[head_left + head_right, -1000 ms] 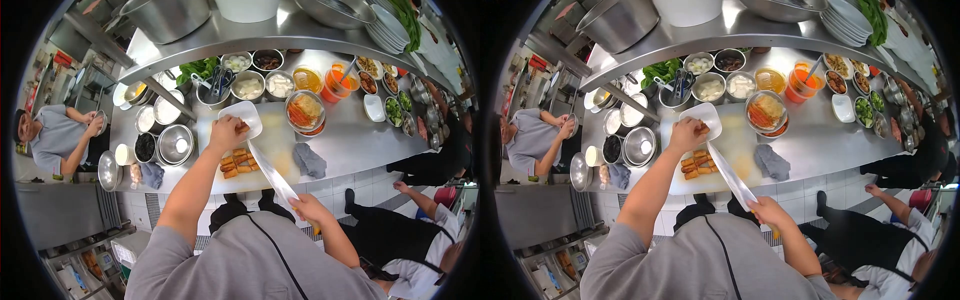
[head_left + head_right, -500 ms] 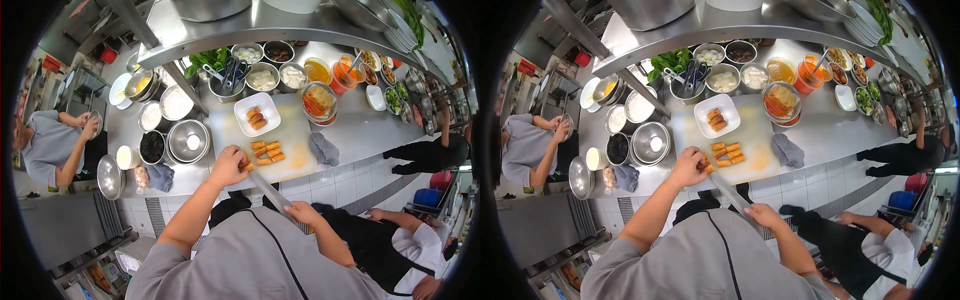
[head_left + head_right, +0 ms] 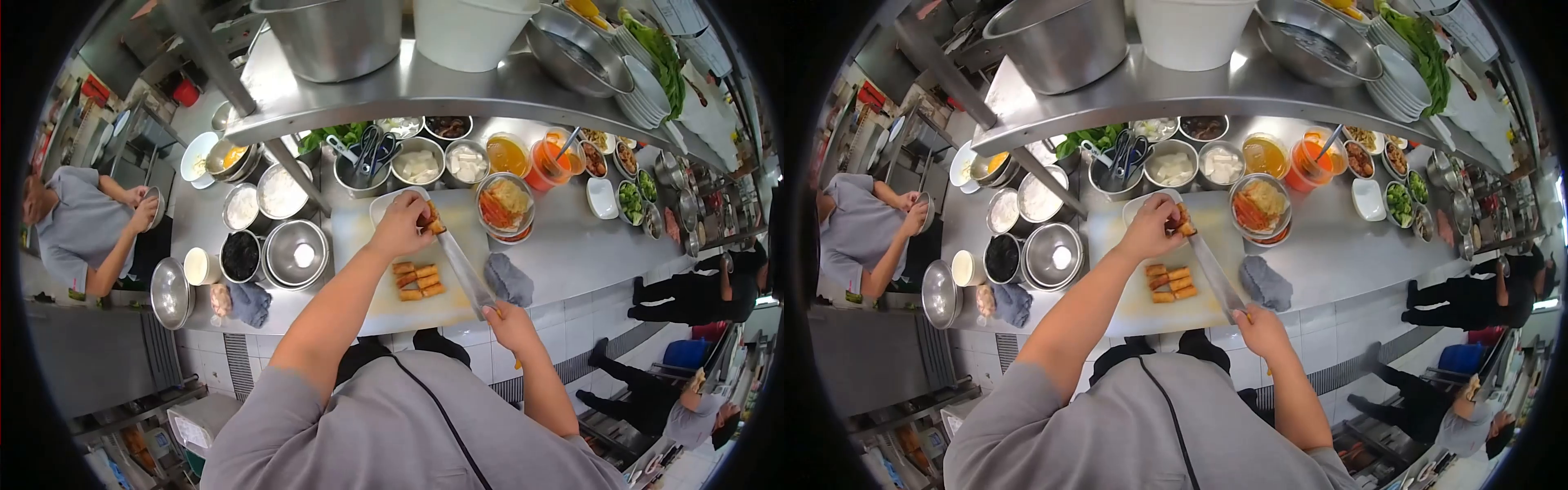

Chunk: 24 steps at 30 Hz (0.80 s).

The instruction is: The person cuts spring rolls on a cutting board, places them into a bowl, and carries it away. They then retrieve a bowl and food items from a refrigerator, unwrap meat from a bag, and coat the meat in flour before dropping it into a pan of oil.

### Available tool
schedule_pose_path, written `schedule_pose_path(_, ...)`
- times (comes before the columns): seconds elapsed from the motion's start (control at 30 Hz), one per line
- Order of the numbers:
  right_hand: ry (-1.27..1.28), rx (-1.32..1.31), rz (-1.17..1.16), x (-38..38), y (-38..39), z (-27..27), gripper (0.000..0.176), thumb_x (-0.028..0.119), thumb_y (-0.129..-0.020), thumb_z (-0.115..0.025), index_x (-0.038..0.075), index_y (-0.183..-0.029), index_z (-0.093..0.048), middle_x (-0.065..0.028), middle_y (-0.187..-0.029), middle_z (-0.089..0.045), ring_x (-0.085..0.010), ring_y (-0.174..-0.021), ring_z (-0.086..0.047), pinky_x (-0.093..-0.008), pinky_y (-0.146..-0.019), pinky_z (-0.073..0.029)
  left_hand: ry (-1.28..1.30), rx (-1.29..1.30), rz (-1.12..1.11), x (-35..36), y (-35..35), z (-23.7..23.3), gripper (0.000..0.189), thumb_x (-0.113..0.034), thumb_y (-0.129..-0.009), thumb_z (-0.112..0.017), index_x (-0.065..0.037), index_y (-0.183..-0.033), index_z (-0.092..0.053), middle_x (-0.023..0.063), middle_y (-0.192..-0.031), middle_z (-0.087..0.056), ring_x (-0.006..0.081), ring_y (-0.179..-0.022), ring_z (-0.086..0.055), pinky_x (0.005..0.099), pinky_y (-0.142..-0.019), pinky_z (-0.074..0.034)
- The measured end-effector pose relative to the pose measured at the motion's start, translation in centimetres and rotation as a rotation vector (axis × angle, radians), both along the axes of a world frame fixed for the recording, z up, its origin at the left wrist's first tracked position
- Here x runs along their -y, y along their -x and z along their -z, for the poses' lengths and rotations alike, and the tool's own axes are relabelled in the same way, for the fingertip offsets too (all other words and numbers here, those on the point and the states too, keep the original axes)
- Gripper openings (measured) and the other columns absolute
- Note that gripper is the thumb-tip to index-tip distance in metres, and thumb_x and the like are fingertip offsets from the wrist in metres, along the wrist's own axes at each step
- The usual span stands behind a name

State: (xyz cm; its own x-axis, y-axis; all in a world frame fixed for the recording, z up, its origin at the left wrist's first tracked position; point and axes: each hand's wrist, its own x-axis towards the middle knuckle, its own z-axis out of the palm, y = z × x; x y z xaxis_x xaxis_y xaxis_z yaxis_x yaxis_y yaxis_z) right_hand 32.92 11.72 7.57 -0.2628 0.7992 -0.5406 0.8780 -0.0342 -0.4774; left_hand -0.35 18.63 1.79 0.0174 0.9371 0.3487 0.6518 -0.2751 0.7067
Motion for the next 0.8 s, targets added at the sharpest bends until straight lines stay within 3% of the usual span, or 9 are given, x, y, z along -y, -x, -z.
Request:
schedule_pose_path(0.13,-0.031,0.063,0.031,0.5,-3.5,0.7,0.044,0.033,-0.096,-0.064,-0.002,-0.123,-0.066,-0.0286,-0.105,-0.07,-0.0459,-0.103,-0.067,-0.0516,-0.089,-0.054,0.092,-0.117,-0.046,-1.6,-0.7,1.2,0.033,-0.022,-0.068,-0.08,-0.009,-0.093,-0.063,0.0117,-0.104,-0.061,0.0335,-0.102,-0.061,0.0472,-0.09,-0.049)
schedule_pose_path(0.2,-0.364,-0.099,-0.046,1.2,-4.2,3.2,0.049,0.022,-0.09,-0.067,-0.002,-0.133,-0.061,-0.0285,-0.111,-0.067,-0.0474,-0.103,-0.065,-0.0544,-0.087,-0.053,0.066,-0.172,-0.061,-1.2,-0.7,0.6,0.03,-0.017,-0.067,-0.079,-0.009,-0.091,-0.065,0.0131,-0.109,-0.061,0.0343,-0.102,-0.063,0.0476,-0.09,-0.051)
schedule_pose_path(0.23,-0.38,-0.114,-0.066,1.0,-3.9,4.3,0.056,0.013,-0.084,-0.07,0.001,-0.137,-0.058,-0.0259,-0.116,-0.062,-0.0462,-0.106,-0.062,-0.053,-0.088,-0.053,0.042,-0.229,-0.086,-0.7,-0.7,-0.2,0.034,-0.021,-0.068,-0.08,-0.01,-0.097,-0.066,0.0122,-0.11,-0.062,0.0339,-0.105,-0.062,0.048,-0.092,-0.049)
schedule_pose_path(0.33,-0.502,-0.209,-0.178,-1.0,-1.9,6.8,0.057,0.014,-0.083,-0.073,0.004,-0.138,-0.059,-0.0222,-0.113,-0.061,-0.0426,-0.108,-0.06,-0.0505,-0.093,-0.051,0.005,-0.3,-0.184,1.8,0.2,-0.4,0.039,-0.024,-0.071,-0.082,-0.011,-0.104,-0.068,0.0126,-0.114,-0.062,0.0344,-0.109,-0.062,0.0478,-0.095,-0.048)
schedule_pose_path(0.4,-0.598,-0.191,-0.261,-2.1,-0.3,5.2,0.058,0.013,-0.08,-0.075,0.004,-0.136,-0.06,-0.0198,-0.114,-0.061,-0.0394,-0.11,-0.06,-0.0491,-0.094,-0.05,-0.011,-0.317,-0.261,5.1,0.2,-0.1,0.039,-0.023,-0.072,-0.082,-0.01,-0.106,-0.068,0.0138,-0.117,-0.062,0.0353,-0.11,-0.062,0.0473,-0.095,-0.049)
schedule_pose_path(0.43,-0.705,-0.17,-0.335,-2.8,0.8,4.5,0.058,0.012,-0.078,-0.076,0.005,-0.134,-0.061,-0.0174,-0.116,-0.062,-0.0363,-0.111,-0.06,-0.0476,-0.096,-0.049,0.107,-0.269,-0.309,7.6,-0.2,0.1,0.039,-0.022,-0.073,-0.083,-0.009,-0.106,-0.067,0.0152,-0.119,-0.061,0.0365,-0.109,-0.062,0.0468,-0.094,-0.05)
schedule_pose_path(0.53,-0.662,-0.434,-0.581,-4.3,4.4,6.3,0.056,0.013,-0.077,-0.077,0.005,-0.13,-0.062,-0.0156,-0.118,-0.062,-0.0344,-0.112,-0.06,-0.0472,-0.096,-0.049,0.272,-0.207,-0.345,13.0,-2.8,-0.3,0.041,-0.02,-0.074,-0.084,-0.007,-0.109,-0.067,0.0175,-0.12,-0.06,0.0379,-0.109,-0.062,0.0459,-0.092,-0.052)
schedule_pose_path(0.63,-0.613,-0.47,-0.773,-5.3,7.8,8.8,0.053,0.013,-0.076,-0.076,0.005,-0.127,-0.063,-0.0151,-0.12,-0.061,-0.0347,-0.114,-0.059,-0.0465,-0.096,-0.049,0.343,-0.184,-0.333,15.2,-4.9,0.5,0.044,-0.019,-0.074,-0.085,-0.007,-0.112,-0.066,0.0182,-0.12,-0.06,0.0382,-0.109,-0.062,0.0461,-0.092,-0.052)
schedule_pose_path(0.8,-0.526,-0.448,-0.799,-4.6,8.3,9.1,0.047,0.012,-0.074,-0.075,0.003,-0.119,-0.062,-0.0155,-0.121,-0.061,-0.0352,-0.115,-0.059,-0.0468,-0.096,-0.05,0.344,-0.172,-0.282,15.9,-5.1,1.7,0.049,-0.019,-0.071,-0.086,-0.008,-0.114,-0.065,0.0169,-0.121,-0.059,0.0376,-0.114,-0.059,0.0462,-0.096,-0.05)
